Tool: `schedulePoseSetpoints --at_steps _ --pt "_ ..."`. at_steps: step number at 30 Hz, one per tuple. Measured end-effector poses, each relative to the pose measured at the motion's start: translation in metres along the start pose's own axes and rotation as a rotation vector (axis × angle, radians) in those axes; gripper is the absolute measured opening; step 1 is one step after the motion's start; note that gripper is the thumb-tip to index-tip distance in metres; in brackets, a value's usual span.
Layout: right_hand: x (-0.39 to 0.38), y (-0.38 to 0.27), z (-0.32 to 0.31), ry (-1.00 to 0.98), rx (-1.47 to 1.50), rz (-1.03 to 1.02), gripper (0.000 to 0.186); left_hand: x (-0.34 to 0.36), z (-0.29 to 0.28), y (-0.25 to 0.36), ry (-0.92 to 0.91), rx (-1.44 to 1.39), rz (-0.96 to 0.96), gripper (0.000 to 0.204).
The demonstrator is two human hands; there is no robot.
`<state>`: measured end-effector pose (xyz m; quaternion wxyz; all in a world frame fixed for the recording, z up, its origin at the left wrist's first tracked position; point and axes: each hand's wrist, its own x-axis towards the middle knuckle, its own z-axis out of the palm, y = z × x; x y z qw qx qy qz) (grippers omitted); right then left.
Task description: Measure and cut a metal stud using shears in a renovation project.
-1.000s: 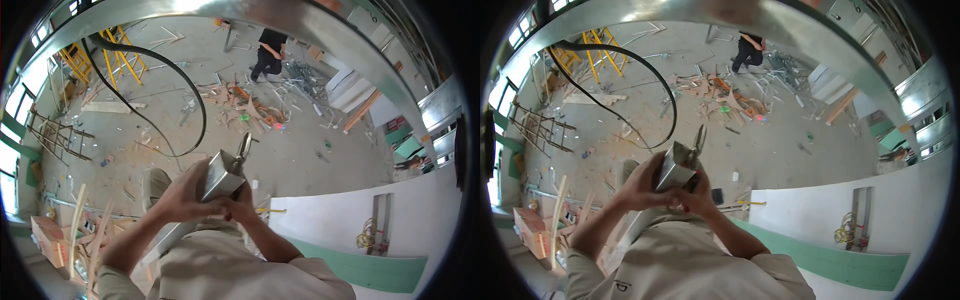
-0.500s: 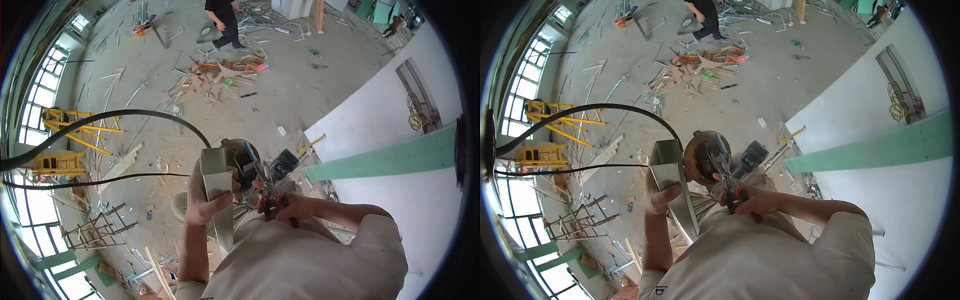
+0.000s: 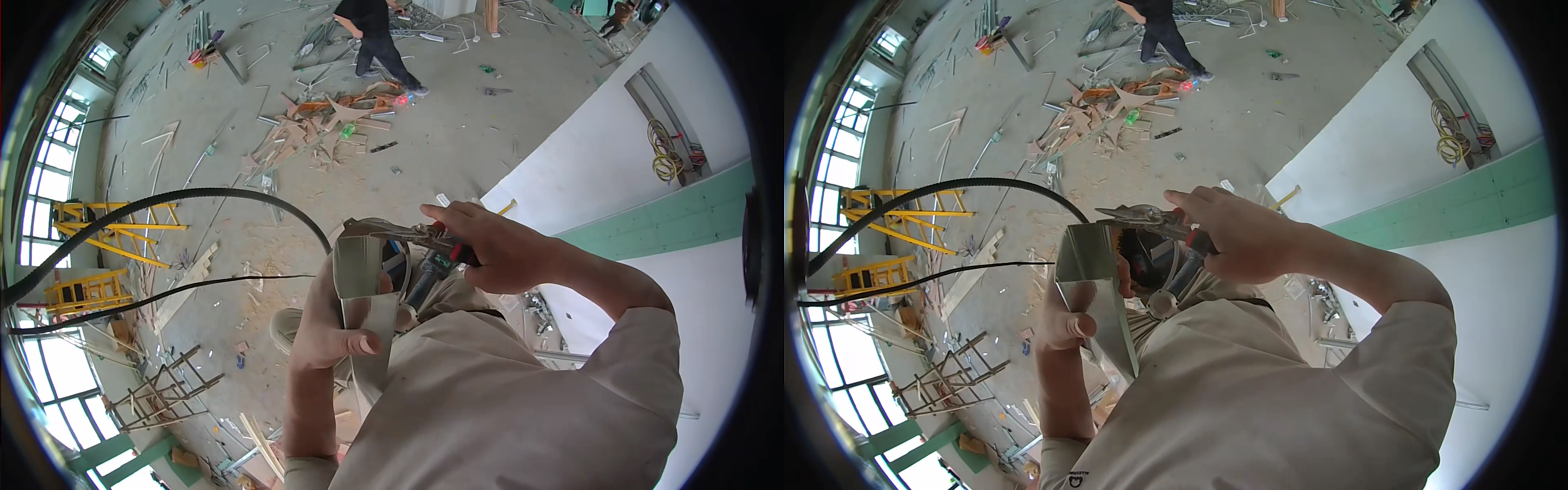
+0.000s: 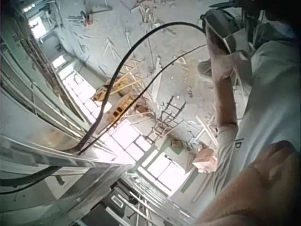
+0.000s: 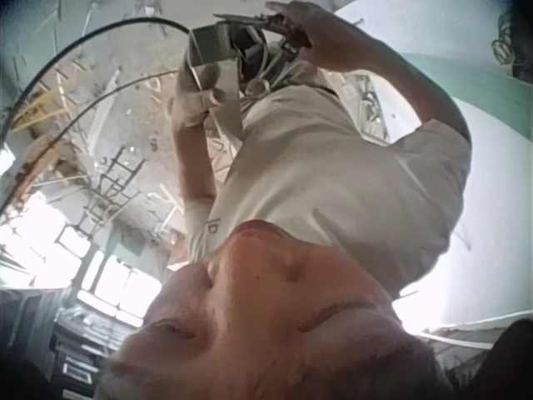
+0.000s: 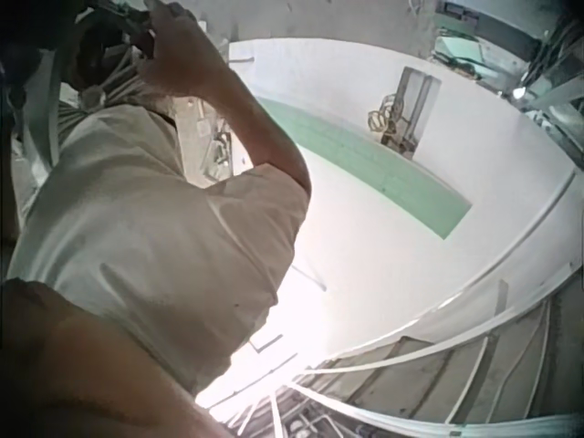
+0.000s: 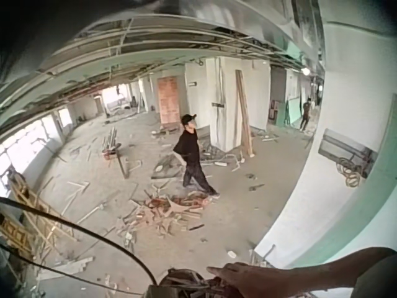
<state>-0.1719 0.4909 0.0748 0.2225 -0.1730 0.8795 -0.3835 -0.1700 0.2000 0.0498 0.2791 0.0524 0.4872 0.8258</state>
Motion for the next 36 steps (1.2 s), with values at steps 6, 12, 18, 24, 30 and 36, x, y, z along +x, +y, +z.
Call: schedulePoseSetpoints --at_steps 6,12,18,24,30,36 --pt "-0.008 -0.016 -0.007 0.022 -0.107 0.023 0.083 -0.003 0.014 0.008 0.052 0.151 0.041 0.104" --pt "-0.005 -0.022 -0.002 0.036 -0.183 0.011 0.087 -0.006 0.02 0.01 0.071 0.354 0.203 0.102" --pt "-0.008 -0.033 -0.003 0.087 -0.258 -0.014 0.088 -0.012 0.033 0.014 0.097 0.363 0.241 0.096" --pt "-0.007 -0.038 -0.003 0.111 -0.294 -0.017 0.086 -0.012 0.034 0.013 0.157 0.4 0.221 0.091" --pt "0.0 -0.037 -0.007 0.095 -0.268 0.024 0.068 -0.009 0.033 0.006 0.199 0.477 0.263 0.08" --pt "0.012 -0.017 -0.003 0.105 -0.295 -0.005 0.052 -0.007 0.027 0.002 0.147 0.498 0.265 0.071"
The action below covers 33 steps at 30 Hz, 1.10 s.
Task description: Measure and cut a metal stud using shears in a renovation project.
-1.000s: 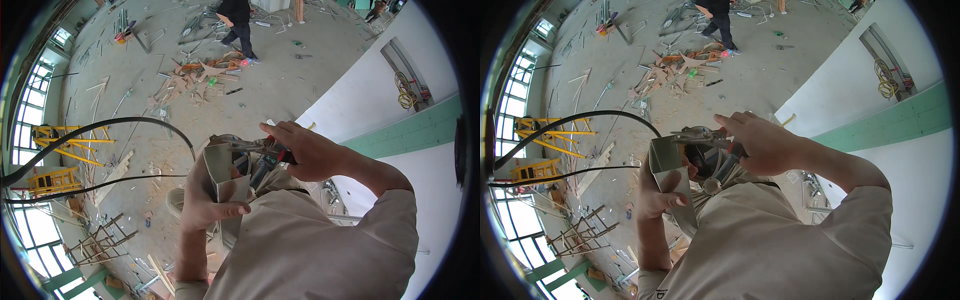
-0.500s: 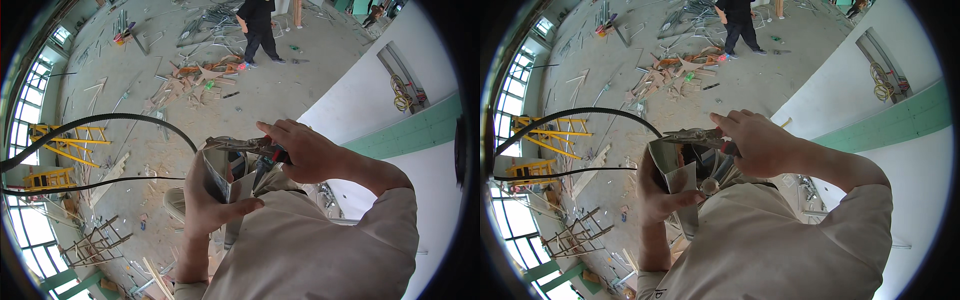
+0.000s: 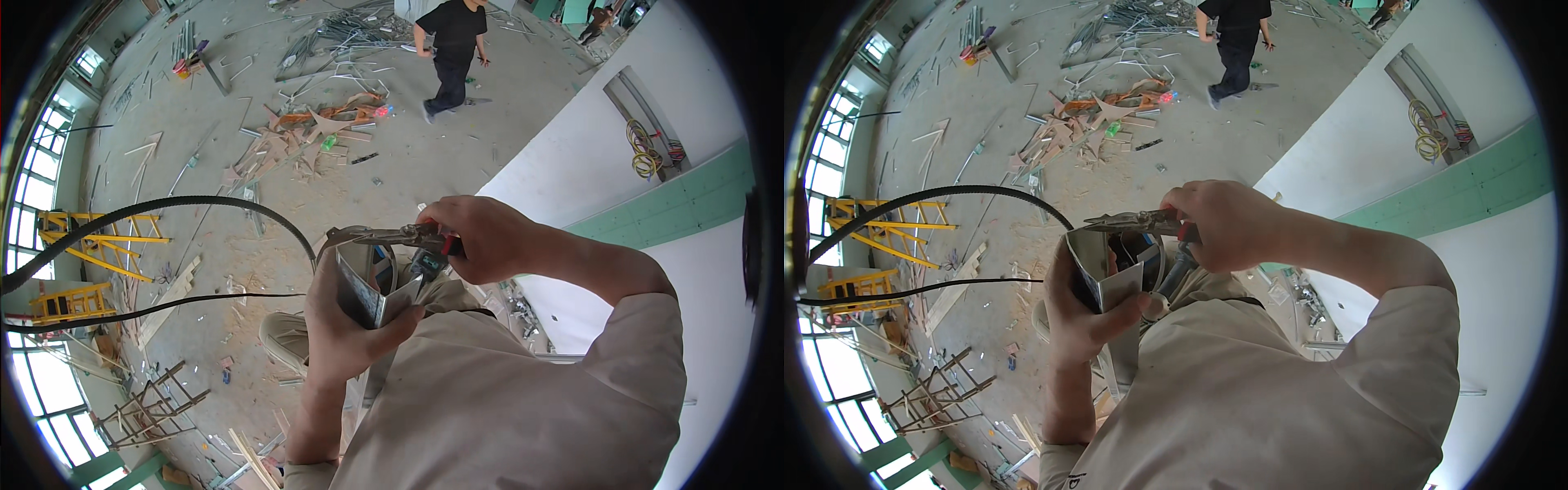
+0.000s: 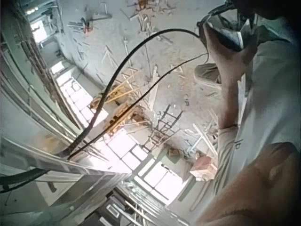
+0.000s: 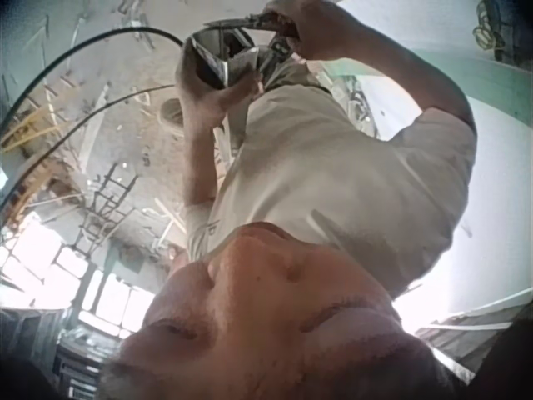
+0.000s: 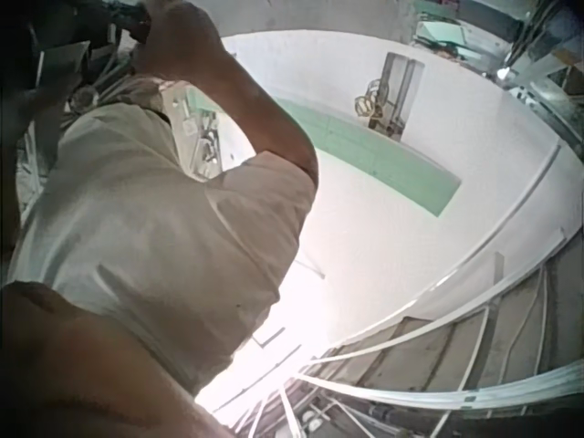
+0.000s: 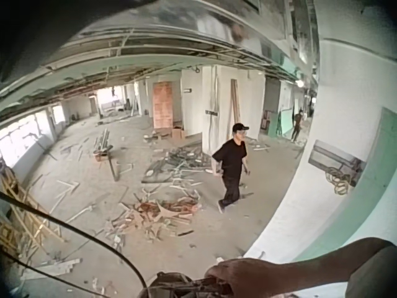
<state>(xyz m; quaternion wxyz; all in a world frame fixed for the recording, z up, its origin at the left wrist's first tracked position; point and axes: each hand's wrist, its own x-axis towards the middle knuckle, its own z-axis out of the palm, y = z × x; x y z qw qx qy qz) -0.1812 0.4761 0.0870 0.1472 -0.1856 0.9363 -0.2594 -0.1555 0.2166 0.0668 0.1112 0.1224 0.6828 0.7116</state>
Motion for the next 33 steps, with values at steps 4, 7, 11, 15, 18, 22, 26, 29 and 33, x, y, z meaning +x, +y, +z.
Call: schedulePoseSetpoints --at_steps 4,7,11,15,18,22,26,29,33 --pt "0.007 0.008 0.003 0.005 -0.038 0.005 0.039 0.002 -0.002 0.0 -0.005 -0.003 -0.033 0.066" --pt "0.01 0.014 0.006 0.042 -0.02 -0.048 0.033 0.002 -0.003 -0.001 0.006 -0.026 -0.056 0.064" --pt "0.013 0.021 0.01 0.069 -0.012 -0.082 0.034 0.004 -0.004 0.0 -0.01 -0.039 -0.072 0.065" --pt "0.014 0.02 0.006 0.015 -0.045 -0.038 0.034 0.005 -0.007 -0.003 -0.039 -0.082 -0.077 0.065" --pt "0.013 0.019 0.004 -0.048 -0.081 0.019 0.035 0.006 -0.01 -0.008 -0.064 -0.121 -0.077 0.065" --pt "0.011 0.02 0.005 -0.047 -0.106 0.032 0.032 0.01 -0.013 -0.011 -0.122 -0.189 -0.103 0.065" --pt "0.006 0.014 0.007 0.053 -0.075 -0.006 0.028 0.015 -0.015 0.0 -0.125 -0.237 -0.145 0.064" --pt "0.006 0.014 0.009 0.103 -0.049 -0.043 0.026 0.017 -0.013 -0.001 -0.135 -0.247 -0.157 0.064" --pt "0.008 0.019 0.015 0.143 -0.002 -0.124 0.027 0.018 -0.012 -0.009 -0.148 -0.228 -0.153 0.064"
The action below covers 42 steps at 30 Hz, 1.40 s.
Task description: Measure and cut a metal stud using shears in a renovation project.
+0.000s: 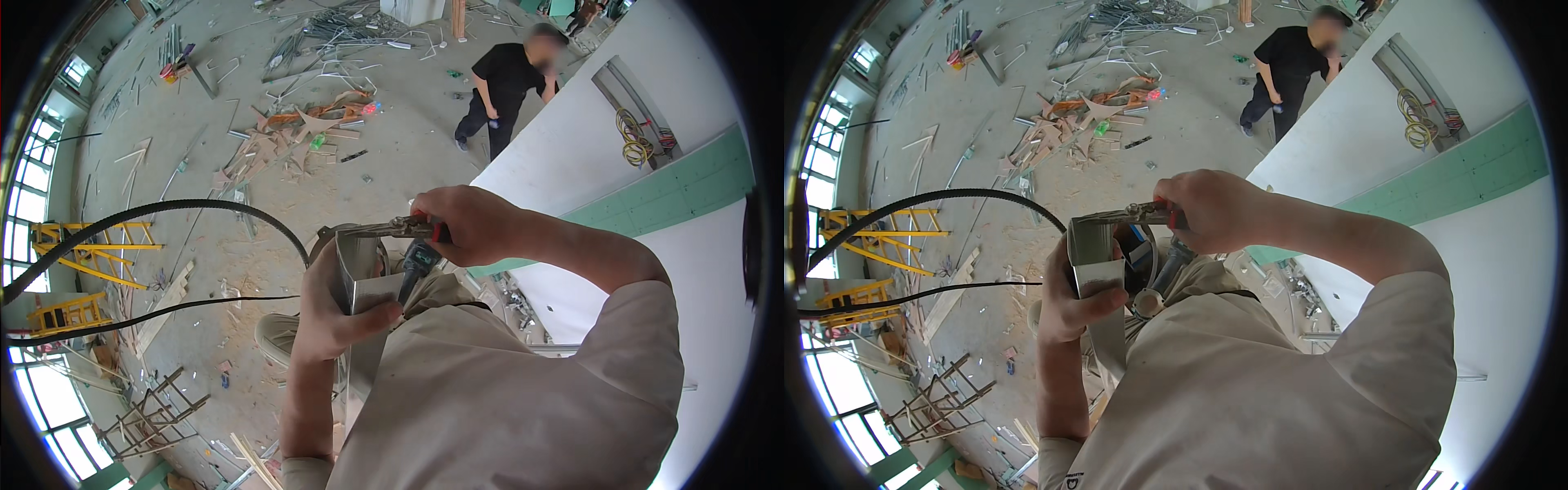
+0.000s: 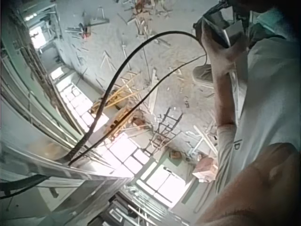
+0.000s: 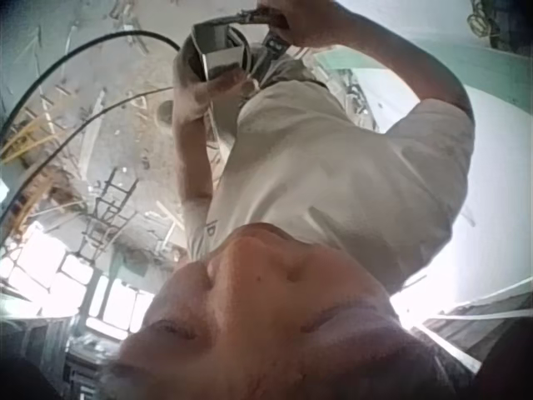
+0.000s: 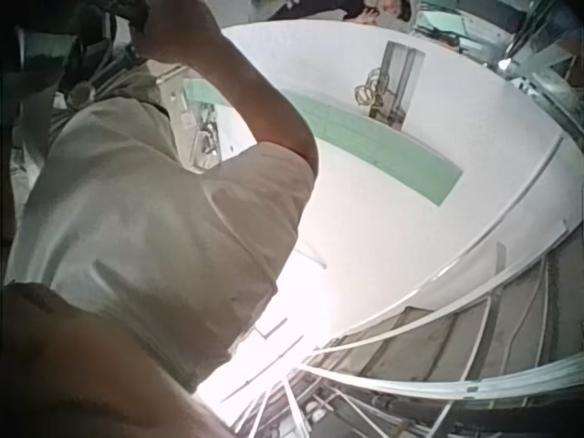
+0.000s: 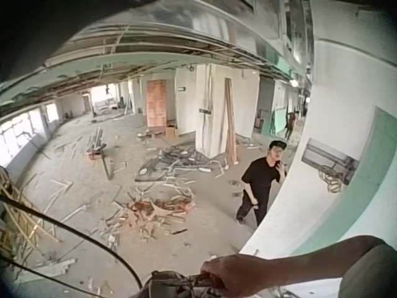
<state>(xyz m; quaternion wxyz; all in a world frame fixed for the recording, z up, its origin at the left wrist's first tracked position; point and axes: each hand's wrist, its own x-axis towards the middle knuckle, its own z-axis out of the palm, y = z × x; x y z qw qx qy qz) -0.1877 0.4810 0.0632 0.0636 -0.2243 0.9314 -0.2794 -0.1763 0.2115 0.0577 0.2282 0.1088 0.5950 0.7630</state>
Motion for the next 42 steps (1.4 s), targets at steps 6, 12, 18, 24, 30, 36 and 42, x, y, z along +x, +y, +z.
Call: schedulePoseSetpoints --at_steps 6,12,18,24,30,36,42 --pt "-0.001 0.002 -0.001 -0.118 -0.022 0.122 0.027 0.002 -0.006 -0.01 -0.093 -0.061 -0.003 0.062" --pt "0.0 0.004 0.003 -0.061 -0.006 0.065 0.023 0.005 -0.02 -0.018 -0.189 -0.107 -0.034 0.064" --pt "0.004 0.001 0.004 -0.075 0.071 0.056 0.023 0.004 -0.023 -0.017 -0.233 -0.165 -0.079 0.074" --pt "0.011 0.019 0.018 0.025 0.055 -0.065 0.029 0.006 -0.031 -0.019 -0.351 -0.31 -0.102 0.087" --pt "0.025 0.029 0.02 0.151 -0.011 -0.215 0.031 0.019 -0.052 -0.043 -0.623 -0.695 -0.133 0.096" --pt "0.026 0.022 0.015 0.129 0.023 -0.246 0.035 0.028 -0.059 -0.047 -0.773 -0.836 -0.178 0.096" --pt "0.006 -0.013 0.003 -0.067 0.195 -0.055 0.034 0.022 -0.059 -0.051 -0.778 -0.919 -0.216 0.094"
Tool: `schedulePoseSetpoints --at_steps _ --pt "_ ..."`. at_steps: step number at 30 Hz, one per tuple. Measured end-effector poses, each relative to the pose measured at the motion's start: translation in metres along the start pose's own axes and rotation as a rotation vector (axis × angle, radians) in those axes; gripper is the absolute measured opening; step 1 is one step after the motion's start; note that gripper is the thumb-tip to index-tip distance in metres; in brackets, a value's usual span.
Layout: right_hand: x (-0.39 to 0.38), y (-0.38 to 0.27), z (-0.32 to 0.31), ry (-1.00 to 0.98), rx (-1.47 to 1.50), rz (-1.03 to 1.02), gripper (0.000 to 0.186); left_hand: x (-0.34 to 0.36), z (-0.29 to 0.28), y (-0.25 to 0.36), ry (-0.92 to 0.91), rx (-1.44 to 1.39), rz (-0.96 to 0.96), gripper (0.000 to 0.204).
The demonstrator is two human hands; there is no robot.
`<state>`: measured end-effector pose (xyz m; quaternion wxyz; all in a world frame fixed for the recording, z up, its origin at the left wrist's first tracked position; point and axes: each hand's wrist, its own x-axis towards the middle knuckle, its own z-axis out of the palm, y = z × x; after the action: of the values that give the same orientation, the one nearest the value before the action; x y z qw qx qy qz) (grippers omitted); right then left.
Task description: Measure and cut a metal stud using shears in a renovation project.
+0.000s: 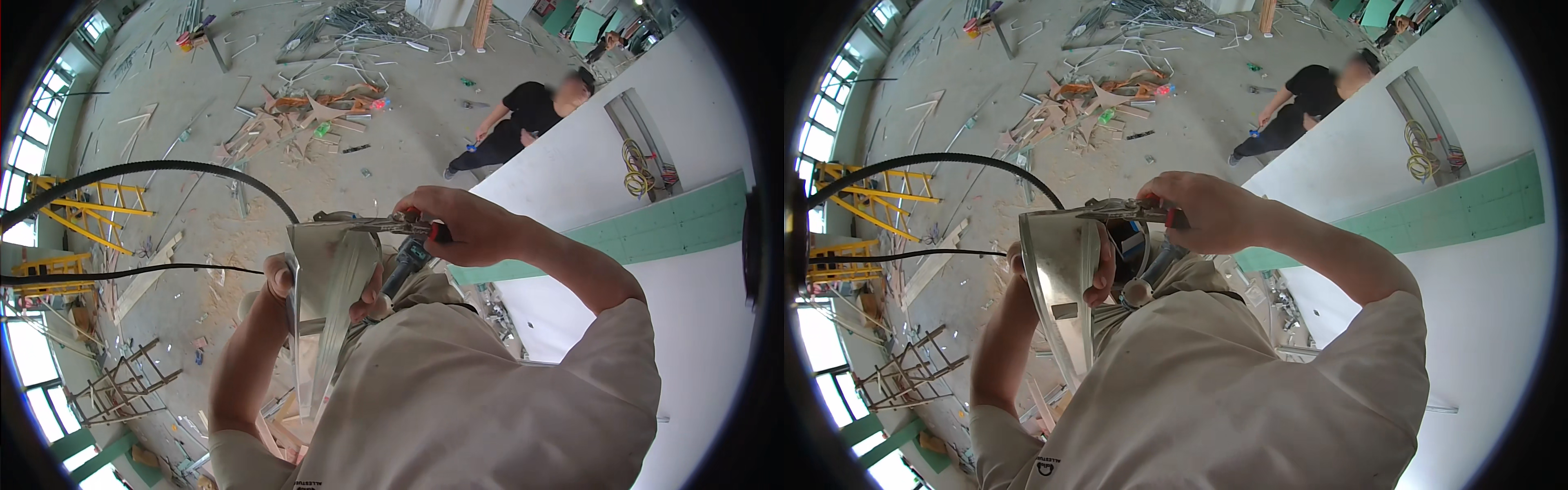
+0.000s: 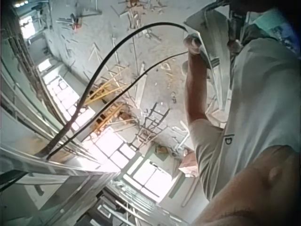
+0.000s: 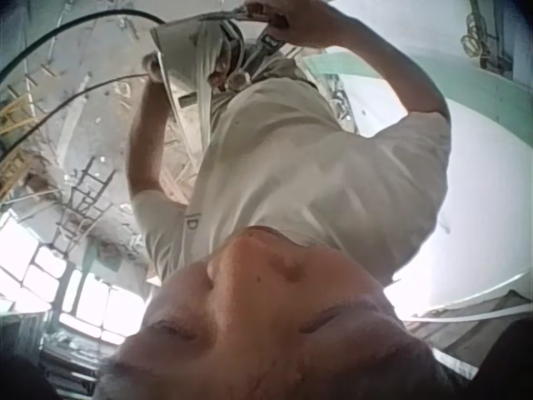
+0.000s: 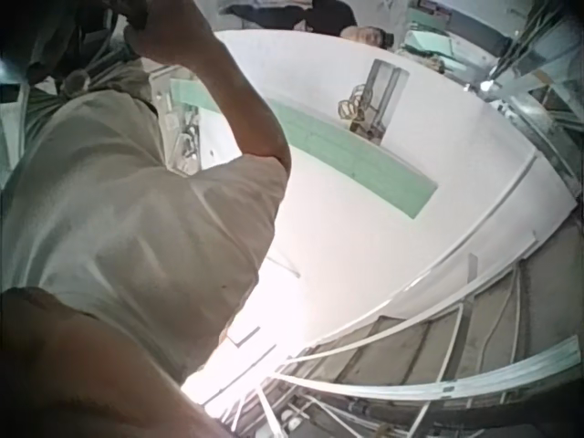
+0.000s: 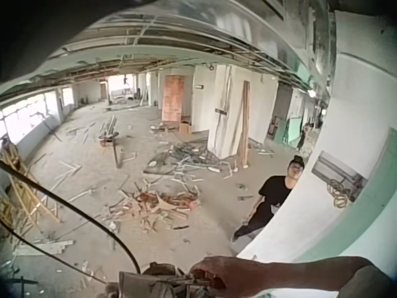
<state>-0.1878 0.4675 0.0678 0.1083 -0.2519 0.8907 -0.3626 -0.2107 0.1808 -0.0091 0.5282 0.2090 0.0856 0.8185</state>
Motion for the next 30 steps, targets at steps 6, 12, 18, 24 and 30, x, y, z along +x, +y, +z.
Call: schedulePoseSetpoints --at_steps 6,12,18,24,30 --pt "-0.001 -0.001 0.001 -0.037 -0.075 0.059 0.034 0.0 -0.014 -0.001 0.049 -0.055 -0.028 0.097" --pt "-0.004 0.006 0.0 -0.112 -0.073 0.166 0.03 0.009 -0.039 0.001 -0.193 -0.149 -0.15 0.1" --pt "-0.009 0.023 0.004 -0.009 -0.135 0.035 0.032 0.018 -0.054 -0.002 -0.211 -0.04 -0.133 0.107" --pt "-0.012 0.004 -0.002 -0.158 -0.029 0.208 0.032 0.023 -0.059 -0.002 -0.239 0.091 -0.106 0.116" --pt "-0.008 -0.006 0.0 -0.17 0.11 0.239 0.03 0.019 -0.056 -0.003 -0.224 0.101 -0.088 0.124"
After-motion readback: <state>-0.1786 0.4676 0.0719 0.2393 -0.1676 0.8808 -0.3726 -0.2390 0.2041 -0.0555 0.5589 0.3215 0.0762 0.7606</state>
